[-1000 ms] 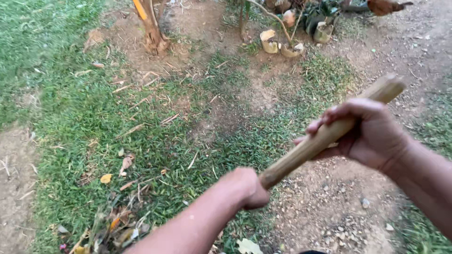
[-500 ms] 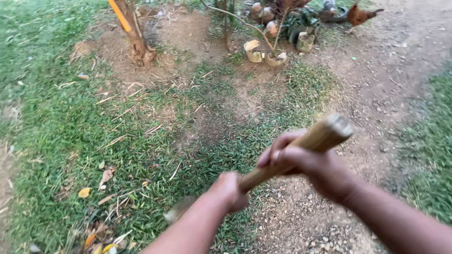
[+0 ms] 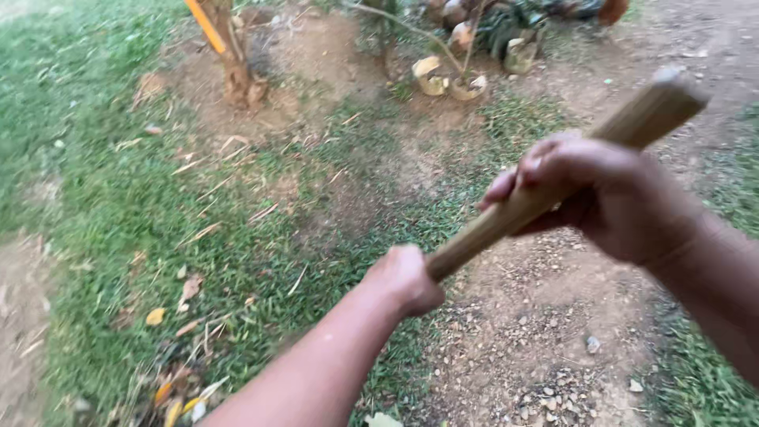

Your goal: The person sweeps dry leaves, trash, and debris along an outdoor dirt path and ground using a broom.

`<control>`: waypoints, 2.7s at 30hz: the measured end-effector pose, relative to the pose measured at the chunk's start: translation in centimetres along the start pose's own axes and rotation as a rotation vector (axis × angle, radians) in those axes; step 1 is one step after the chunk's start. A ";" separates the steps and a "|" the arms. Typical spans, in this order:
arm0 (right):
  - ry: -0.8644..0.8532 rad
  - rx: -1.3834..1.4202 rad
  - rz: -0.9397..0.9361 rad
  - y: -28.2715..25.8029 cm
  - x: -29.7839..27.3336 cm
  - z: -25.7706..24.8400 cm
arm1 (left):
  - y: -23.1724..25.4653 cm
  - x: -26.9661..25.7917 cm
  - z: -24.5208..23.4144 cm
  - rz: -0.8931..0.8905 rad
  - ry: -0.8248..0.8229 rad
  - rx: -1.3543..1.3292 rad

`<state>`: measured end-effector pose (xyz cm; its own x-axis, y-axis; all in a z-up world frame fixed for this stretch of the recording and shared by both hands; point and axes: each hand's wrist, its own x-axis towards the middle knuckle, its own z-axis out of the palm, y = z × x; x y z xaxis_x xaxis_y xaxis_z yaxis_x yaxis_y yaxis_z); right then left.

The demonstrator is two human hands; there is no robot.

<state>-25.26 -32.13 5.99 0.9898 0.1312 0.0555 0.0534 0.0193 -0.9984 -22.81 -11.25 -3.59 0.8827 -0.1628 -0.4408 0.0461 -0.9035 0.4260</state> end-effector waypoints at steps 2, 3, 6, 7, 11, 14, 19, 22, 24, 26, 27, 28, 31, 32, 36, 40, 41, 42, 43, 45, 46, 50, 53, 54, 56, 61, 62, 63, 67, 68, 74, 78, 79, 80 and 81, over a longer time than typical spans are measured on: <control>0.044 -0.088 -0.082 -2.5 -1.0 -1.1 | 2.6 0.9 -0.9 0.132 0.099 -0.047; 0.042 -0.159 -0.144 -3.5 -1.5 -1.5 | 3.5 1.1 -0.9 0.144 0.100 -0.049; 0.016 -0.290 -0.228 -3.3 -1.8 -1.5 | 4.8 2.8 -0.3 0.280 0.136 -0.152; -0.013 -0.342 -0.246 -2.5 -2.0 -1.2 | 4.5 3.0 0.5 0.251 0.068 -0.188; -0.099 -0.141 -0.001 2.3 -1.9 1.4 | 0.2 1.0 4.8 0.105 -0.101 -0.208; -0.026 -0.032 0.230 3.2 -2.3 1.8 | -1.3 -1.0 4.9 -0.011 -0.156 -0.133; 0.045 0.063 0.111 0.2 -0.2 -1.5 | 1.8 -2.1 0.3 -0.052 -0.154 -0.024; -0.024 0.103 0.006 -2.1 -1.0 -2.7 | 3.1 -2.3 -1.4 -0.005 -0.096 -0.008; 0.021 0.075 -0.101 -2.8 -1.2 -2.4 | 2.9 -1.7 -2.0 0.068 0.006 0.055; -0.011 -0.010 -0.088 -1.0 -0.7 -0.4 | 1.3 -0.3 -1.6 0.046 0.063 -0.026; -0.040 -0.094 -0.065 0.4 -0.6 0.9 | -0.1 0.4 -0.7 0.048 0.066 -0.017; -0.076 -0.165 -0.111 2.2 -1.0 2.4 | -2.0 0.9 0.5 0.024 0.068 -0.078; -0.177 -0.118 -0.041 7.9 -3.3 7.3 | -8.5 0.6 5.3 0.116 0.048 -0.089; -0.186 -0.117 -0.035 9.0 -3.5 8.0 | -10.3 -0.4 6.6 0.035 -0.042 -0.035; -0.056 0.251 0.444 10.7 -4.9 9.4 | -12.8 -6.8 8.1 -0.271 -0.326 -0.059; -0.016 0.292 0.504 8.7 -5.7 9.9 | -12.4 -10.6 6.2 -0.245 -0.322 -0.045; -0.013 0.299 0.493 7.8 -5.5 10.1 | -12.0 -10.7 5.4 -0.221 -0.282 -0.010; -0.051 0.246 0.385 7.0 -5.7 10.2 | -11.7 -11.0 5.3 -0.195 -0.250 0.021; -0.091 0.193 0.278 6.0 -6.0 10.3 | -11.4 -11.0 4.8 -0.177 -0.196 0.013; -0.109 0.117 0.121 2.9 -6.4 9.8 | -10.2 -10.5 3.2 -0.113 -0.093 -0.028; -0.087 0.115 0.113 1.6 -7.1 9.6 | -9.7 -10.2 2.4 -0.057 -0.035 -0.031; -0.042 -0.078 -0.067 -0.3 -9.8 10.4 | -8.3 -8.7 2.2 0.058 0.066 -0.049; -0.049 -0.287 -0.128 1.5 -10.9 12.1 | -9.8 -7.5 4.2 0.140 0.125 -0.140; -0.049 -0.406 -0.117 2.4 -11.5 12.5 | -10.7 -7.9 5.4 0.153 0.093 -0.180; -0.118 -0.259 -0.043 4.5 -12.1 13.4 | -12.5 -9.0 7.3 0.091 0.004 -0.154; -0.190 0.125 0.168 6.7 -12.4 11.5 | -12.2 -13.7 8.7 -0.100 -0.174 -0.024; -0.111 0.110 0.200 6.1 -12.5 10.0 | -10.9 -14.1 8.4 -0.102 -0.188 -0.004; -0.032 0.094 0.232 5.3 -12.7 8.4 | -9.5 -14.5 8.1 -0.103 -0.202 0.016; 0.039 0.218 0.073 1.6 -16.2 1.5 | -2.1 -15.9 8.2 0.021 -0.112 0.054; 0.056 0.208 0.061 0.6 -17.3 -0.1 | -0.2 -16.0 8.6 0.084 -0.066 0.051; 0.145 -0.144 -0.151 -4.5 -21.4 -5.1 | 8.5 -15.0 10.5 0.257 0.033 -0.067; 0.061 -0.307 -0.195 -2.5 -21.9 -5.5 | 8.7 -14.8 12.8 0.288 -0.077 -0.130; -0.020 -0.277 -0.210 -1.0 -21.6 -5.4 | 8.0 -15.1 13.4 0.207 -0.163 -0.120; -0.037 -0.163 -0.136 0.6 -21.5 -5.2 | 7.3 -15.6 13.9 0.128 -0.247 -0.108; -0.054 -0.050 -0.061 2.0 -21.4 -5.1 | 6.3 -16.4 14.3 0.092 -0.269 -0.073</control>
<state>-45.68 -39.95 2.73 0.9761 0.1846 0.1151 0.1210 -0.0208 -0.9924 -43.72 -20.00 -4.98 0.7293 -0.3510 -0.5873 0.0138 -0.8507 0.5255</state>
